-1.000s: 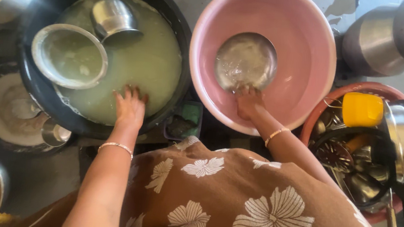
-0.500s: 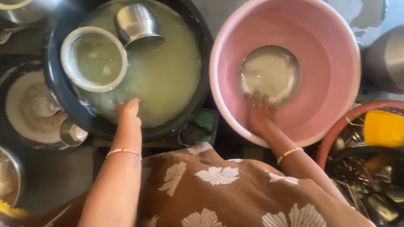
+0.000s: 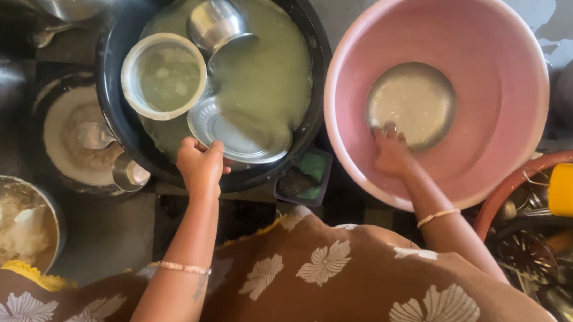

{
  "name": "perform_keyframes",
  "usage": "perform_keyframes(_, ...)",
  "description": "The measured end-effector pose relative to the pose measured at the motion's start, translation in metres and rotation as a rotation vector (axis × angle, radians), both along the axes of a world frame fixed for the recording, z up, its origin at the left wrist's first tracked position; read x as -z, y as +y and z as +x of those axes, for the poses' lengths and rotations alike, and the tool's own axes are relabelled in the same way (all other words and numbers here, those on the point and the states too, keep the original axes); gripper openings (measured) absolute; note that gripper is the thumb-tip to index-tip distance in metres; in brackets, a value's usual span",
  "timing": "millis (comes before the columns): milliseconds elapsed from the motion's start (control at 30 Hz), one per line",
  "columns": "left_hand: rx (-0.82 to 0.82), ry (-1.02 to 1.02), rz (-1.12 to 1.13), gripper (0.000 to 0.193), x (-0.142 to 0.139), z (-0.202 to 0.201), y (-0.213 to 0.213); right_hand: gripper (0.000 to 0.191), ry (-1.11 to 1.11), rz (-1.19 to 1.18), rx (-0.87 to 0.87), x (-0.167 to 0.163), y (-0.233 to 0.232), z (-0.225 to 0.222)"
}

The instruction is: The person washes various kitchen utensils and cookware by hand using a scrubber and water from two basins. They scrub and rinse a metal bowl, a masher, a small pot, a plate, and a spoon, placing the cleaned items into a basket.

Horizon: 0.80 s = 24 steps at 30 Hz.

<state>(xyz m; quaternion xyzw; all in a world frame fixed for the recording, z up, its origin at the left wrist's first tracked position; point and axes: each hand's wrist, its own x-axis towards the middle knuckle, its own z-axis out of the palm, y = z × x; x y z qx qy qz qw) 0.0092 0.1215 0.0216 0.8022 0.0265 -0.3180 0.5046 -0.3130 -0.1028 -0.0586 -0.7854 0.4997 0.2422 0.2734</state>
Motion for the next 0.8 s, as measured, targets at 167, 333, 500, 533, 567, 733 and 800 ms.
perform_keyframes(167,0.129,-0.143,0.055,0.017,-0.044,0.001,0.001,0.032,-0.755,0.1,0.663,0.023,-0.045,-0.015)
perform_keyframes(333,0.399,-0.604,0.149,0.026,-0.069,0.023,0.01,0.037,-0.935,0.256,1.152,0.045,-0.081,-0.043)
perform_keyframes(500,0.608,-0.752,0.114,0.03,-0.083,0.046,-0.001,0.035,-1.15,0.282,1.555,0.043,-0.095,-0.026)
perform_keyframes(533,0.632,-0.771,0.112,0.03,-0.085,0.049,-0.006,0.035,-1.27,0.448,1.528,0.031,-0.095,-0.01)
perform_keyframes(567,0.659,-0.79,0.111,0.03,-0.087,0.053,-0.012,0.035,-1.373,0.653,1.44,0.015,-0.093,0.013)
perform_keyframes(733,0.761,-0.838,0.075,0.026,-0.093,0.054,-0.044,0.047,-1.356,1.038,0.703,-0.103,-0.05,0.138)
perform_keyframes(800,0.777,-0.798,0.094,0.023,-0.094,0.05,-0.055,0.048,-1.391,0.97,0.527,-0.137,-0.029,0.154)
